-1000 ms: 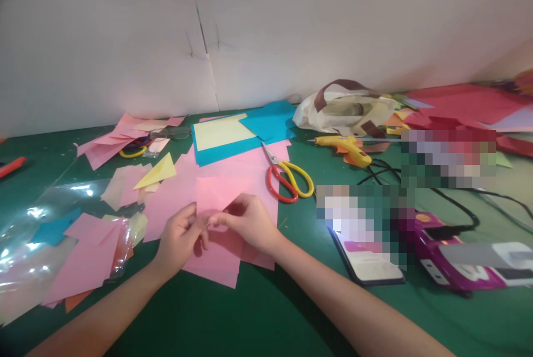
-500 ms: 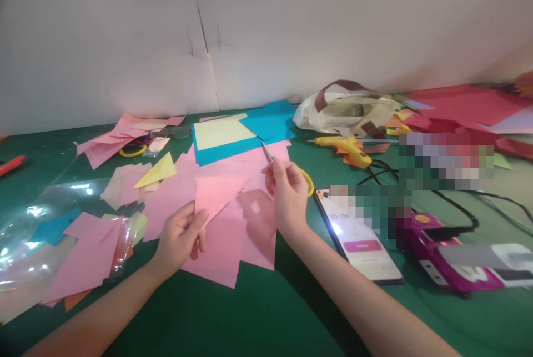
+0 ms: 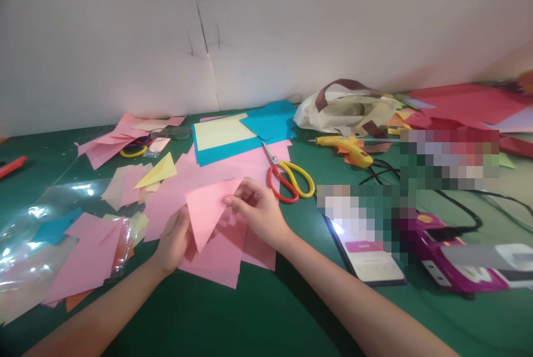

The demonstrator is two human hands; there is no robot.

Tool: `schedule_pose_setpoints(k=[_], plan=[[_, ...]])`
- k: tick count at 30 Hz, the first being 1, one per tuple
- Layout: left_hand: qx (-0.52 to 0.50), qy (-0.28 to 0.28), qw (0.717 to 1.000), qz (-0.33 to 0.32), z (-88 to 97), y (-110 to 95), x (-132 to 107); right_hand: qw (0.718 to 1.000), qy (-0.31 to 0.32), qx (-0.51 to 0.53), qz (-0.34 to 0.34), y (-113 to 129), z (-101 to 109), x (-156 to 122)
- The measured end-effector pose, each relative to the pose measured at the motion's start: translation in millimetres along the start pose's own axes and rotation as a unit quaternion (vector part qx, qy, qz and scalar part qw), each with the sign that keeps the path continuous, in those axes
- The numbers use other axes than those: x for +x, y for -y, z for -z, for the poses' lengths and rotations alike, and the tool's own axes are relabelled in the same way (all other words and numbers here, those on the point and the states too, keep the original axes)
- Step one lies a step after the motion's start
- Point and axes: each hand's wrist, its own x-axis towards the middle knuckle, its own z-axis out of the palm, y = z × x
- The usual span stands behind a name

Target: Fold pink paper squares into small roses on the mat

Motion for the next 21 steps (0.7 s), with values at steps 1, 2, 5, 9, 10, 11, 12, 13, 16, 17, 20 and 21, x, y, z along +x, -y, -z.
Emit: schedule_pose_setpoints(k=[1,2,5,9,10,11,12,13,16,17,20,21], plan=[[0.005,0.000,1.000,0.001,0.1,0,0,1.000,0.003,0.013,0.009,0,-1,0],[0.009,-0.004,1.000,0.003,-0.1,1,0,1.000,0.002,0.023,0.017,0,-2,-1],[0.006,-0.010,1.000,0.020,-1.0,1,0,0.999,-0.003,0.026,0.034,0,-3,-2],[0.016,-0.030,0.999,-0.026,0.0,1,3,0.999,0.006,-0.030,0.041,-1,0,-1],[0.038,-0.035,0.998,-0.038,0.7,1,4,0.998,0.010,-0.050,0.041,-1,0,-1],[0.069,-0.038,0.996,-0.045,1.5,0,5,0.997,0.016,-0.068,0.043,-2,0,-1],[0.103,-0.040,0.993,-0.051,2.1,0,5,0.995,0.024,-0.081,0.051,-2,0,-2],[0.134,-0.044,0.988,-0.056,2.6,0,6,0.993,0.033,-0.091,0.066,-2,0,-2],[0.194,-0.078,0.974,-0.083,2.0,0,6,0.977,0.046,-0.142,0.152,-5,0,-3],[0.205,-0.093,0.971,-0.085,1.3,0,5,0.964,0.042,-0.180,0.191,-6,0,-4],[0.224,-0.135,0.962,-0.072,-0.9,4,2,0.886,0.027,-0.329,0.325,-10,1,-5],[0.221,-0.152,0.961,-0.075,-1.3,6,1,0.851,0.025,-0.371,0.370,-10,2,-5]])
